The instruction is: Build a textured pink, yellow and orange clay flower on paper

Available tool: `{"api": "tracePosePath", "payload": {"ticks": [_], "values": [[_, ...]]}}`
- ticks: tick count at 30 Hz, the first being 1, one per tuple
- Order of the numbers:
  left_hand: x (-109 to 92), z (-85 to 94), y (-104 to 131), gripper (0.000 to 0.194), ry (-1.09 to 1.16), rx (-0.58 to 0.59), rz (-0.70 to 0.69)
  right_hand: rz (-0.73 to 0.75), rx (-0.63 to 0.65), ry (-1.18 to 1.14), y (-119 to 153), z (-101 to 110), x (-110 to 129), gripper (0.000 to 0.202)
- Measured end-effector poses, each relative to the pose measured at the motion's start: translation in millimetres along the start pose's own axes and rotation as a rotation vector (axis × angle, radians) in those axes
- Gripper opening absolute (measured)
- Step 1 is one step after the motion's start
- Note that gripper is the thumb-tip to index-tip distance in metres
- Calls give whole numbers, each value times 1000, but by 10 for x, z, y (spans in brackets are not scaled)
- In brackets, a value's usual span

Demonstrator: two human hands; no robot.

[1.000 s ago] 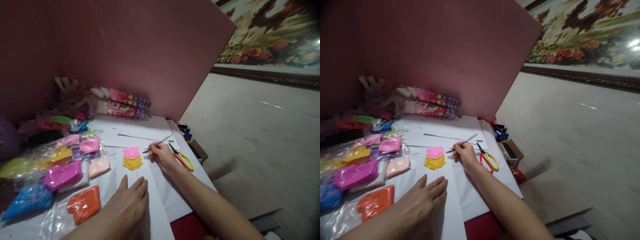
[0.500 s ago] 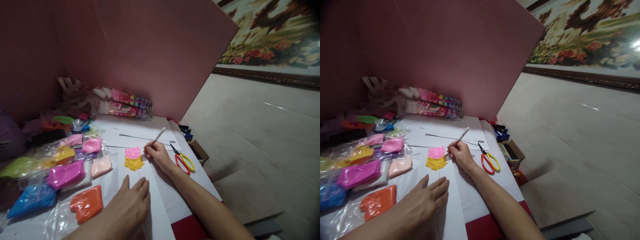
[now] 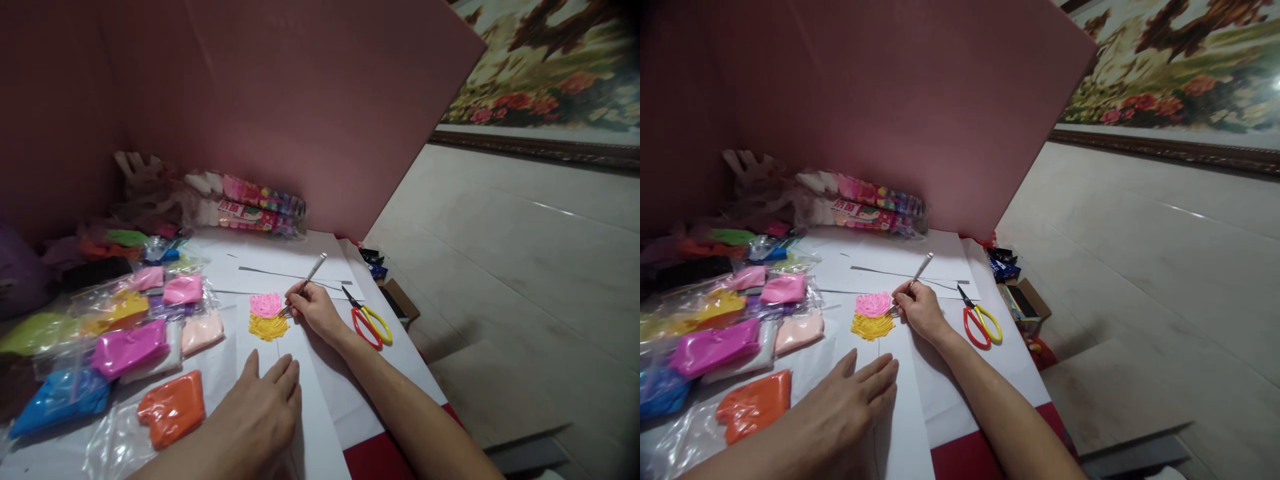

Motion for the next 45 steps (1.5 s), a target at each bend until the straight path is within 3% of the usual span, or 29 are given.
{"api": "tracePosePath", "payload": {"ticks": [10, 24, 30, 45], "values": [[-26, 81, 10, 33, -25, 53, -7, -12, 32, -8, -12, 39, 32, 7], [3, -66, 3, 32, -32, -30, 14, -50, -5, 49, -90, 52, -32, 8], [-7, -33, 5, 33, -20, -12, 8, -61, -32, 39, -89, 58, -27, 5], [2, 1, 22, 33, -35, -12, -4, -24, -145, -160, 6, 131, -4, 14]]}}
Point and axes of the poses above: each hand's wrist, its own y-axis away from the middle knuckle, its own z-axis out of the back of the hand, x = y × z, the point moved 2 cm from there along -y, towards the middle knuckle, and after that the axes turned 4 degrees about -y, right-handed, at the moved point
